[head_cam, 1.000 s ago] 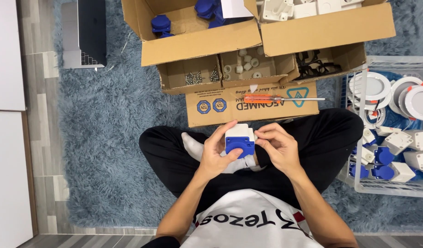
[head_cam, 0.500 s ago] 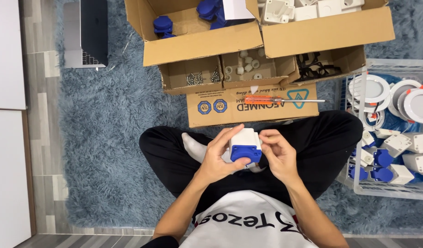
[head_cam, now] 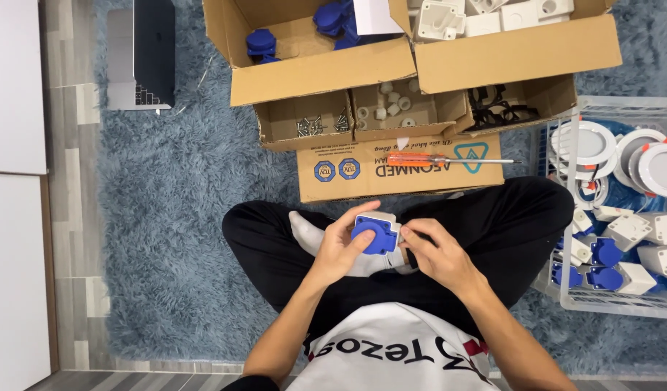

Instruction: The person sits on the floor and assembles a blue electrical socket cover onto a white socket base. They insert a small white plastic piece into the cover, then use a screwdriver to tighten screws on the cover, securing it to the base.

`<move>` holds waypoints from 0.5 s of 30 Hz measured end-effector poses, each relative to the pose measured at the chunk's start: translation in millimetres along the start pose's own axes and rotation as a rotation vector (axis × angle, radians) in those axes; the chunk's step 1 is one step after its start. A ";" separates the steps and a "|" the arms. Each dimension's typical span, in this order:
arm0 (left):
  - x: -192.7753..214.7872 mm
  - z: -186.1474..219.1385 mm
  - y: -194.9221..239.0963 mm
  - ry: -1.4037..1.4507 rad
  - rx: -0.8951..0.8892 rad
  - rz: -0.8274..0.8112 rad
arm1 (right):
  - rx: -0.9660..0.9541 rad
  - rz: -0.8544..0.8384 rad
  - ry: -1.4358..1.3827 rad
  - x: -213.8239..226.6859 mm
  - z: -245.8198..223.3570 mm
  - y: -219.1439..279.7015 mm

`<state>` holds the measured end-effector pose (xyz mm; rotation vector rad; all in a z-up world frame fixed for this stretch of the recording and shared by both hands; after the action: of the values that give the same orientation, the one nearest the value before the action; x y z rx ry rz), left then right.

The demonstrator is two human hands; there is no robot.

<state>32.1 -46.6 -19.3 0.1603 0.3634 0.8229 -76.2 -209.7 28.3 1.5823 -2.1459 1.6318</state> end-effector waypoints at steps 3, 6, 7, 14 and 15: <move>1.6 -11.2 -7.5 0.067 0.072 -0.021 | 0.112 0.025 0.013 3.5 -9.6 -12.4; -4.6 -3.5 -5.4 0.177 0.139 -0.034 | 0.190 0.045 0.040 -4.5 -5.8 10.8; -3.3 -3.2 -8.0 0.178 0.140 -0.035 | 0.189 0.044 0.041 -4.1 -6.4 1.7; -5.2 -3.9 -6.3 0.259 0.167 -0.067 | 0.142 0.091 -0.109 4.8 -7.7 -13.8; -6.4 -0.4 -6.3 0.239 0.130 -0.061 | 0.065 0.104 -0.162 6.7 -4.4 -17.2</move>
<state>32.3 -55.6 -19.8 0.1714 0.6450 0.7605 -69.6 -210.1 46.1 1.7038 -2.3136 1.6727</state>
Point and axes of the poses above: each hand's wrist, its own y-axis away from the middle knuckle, its own x-axis out of the back of the hand, z = x × y, the point moved 8 cm from there along -y, towards the middle knuckle, and after that the axes turned 12 degrees about x, right-handed, at the moved point
